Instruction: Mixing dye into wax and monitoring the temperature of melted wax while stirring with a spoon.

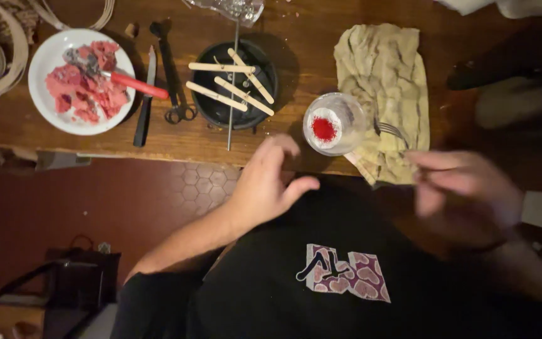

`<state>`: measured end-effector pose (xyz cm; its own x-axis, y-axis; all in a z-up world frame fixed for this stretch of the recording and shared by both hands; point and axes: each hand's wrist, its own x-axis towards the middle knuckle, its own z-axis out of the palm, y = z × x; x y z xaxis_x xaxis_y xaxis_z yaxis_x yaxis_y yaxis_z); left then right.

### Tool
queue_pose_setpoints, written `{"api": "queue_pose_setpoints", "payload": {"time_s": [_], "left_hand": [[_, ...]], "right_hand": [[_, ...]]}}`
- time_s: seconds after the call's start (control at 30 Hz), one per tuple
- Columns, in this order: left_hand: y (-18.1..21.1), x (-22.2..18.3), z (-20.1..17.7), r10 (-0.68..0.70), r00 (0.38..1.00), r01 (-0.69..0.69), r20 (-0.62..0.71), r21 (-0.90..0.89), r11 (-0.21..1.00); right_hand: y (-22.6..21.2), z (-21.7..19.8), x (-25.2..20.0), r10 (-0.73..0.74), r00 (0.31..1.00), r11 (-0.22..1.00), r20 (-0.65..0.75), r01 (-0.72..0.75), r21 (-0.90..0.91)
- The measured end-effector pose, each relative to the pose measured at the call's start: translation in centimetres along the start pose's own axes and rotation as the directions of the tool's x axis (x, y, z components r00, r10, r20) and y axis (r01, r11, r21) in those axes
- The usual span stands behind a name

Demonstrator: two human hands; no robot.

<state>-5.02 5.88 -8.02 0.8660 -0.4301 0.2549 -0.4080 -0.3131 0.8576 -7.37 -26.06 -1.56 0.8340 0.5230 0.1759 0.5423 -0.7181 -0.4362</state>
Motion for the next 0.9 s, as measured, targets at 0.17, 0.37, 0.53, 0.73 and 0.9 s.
{"api": "queue_pose_setpoints", "payload": {"time_s": [0.17,0.37,0.53,0.73,0.9], "left_hand": [[-5.1,1.5,5.7,-0.018,0.994,0.031,-0.111,0.116,0.993],[-4.1,4.4,5.9,0.007,0.985,-0.009,-0.172,-0.011,1.000],[-5.2,3.7,6.5,-0.087,0.985,0.101,-0.148,0.089,0.991],[-5.4,3.6,6.5,-0.086,0.986,0.100,-0.141,0.094,0.991],[-5.0,4.0,6.2,-0.137,0.986,0.144,-0.098,0.073,0.987]], "right_hand": [[-1.1,-3.2,4.6,-0.034,0.935,0.942,-0.353,0.147,0.300],[0.5,-1.3,10.3,-0.300,0.927,0.866,-0.225,0.364,0.343],[0.9,-0.1,11.7,-0.266,0.960,0.895,-0.092,0.281,0.347],[1.9,0.6,12.6,-0.264,0.964,0.912,-0.037,0.262,0.316],[1.2,1.0,13.3,-0.248,0.968,0.895,-0.029,0.240,0.376]]}}
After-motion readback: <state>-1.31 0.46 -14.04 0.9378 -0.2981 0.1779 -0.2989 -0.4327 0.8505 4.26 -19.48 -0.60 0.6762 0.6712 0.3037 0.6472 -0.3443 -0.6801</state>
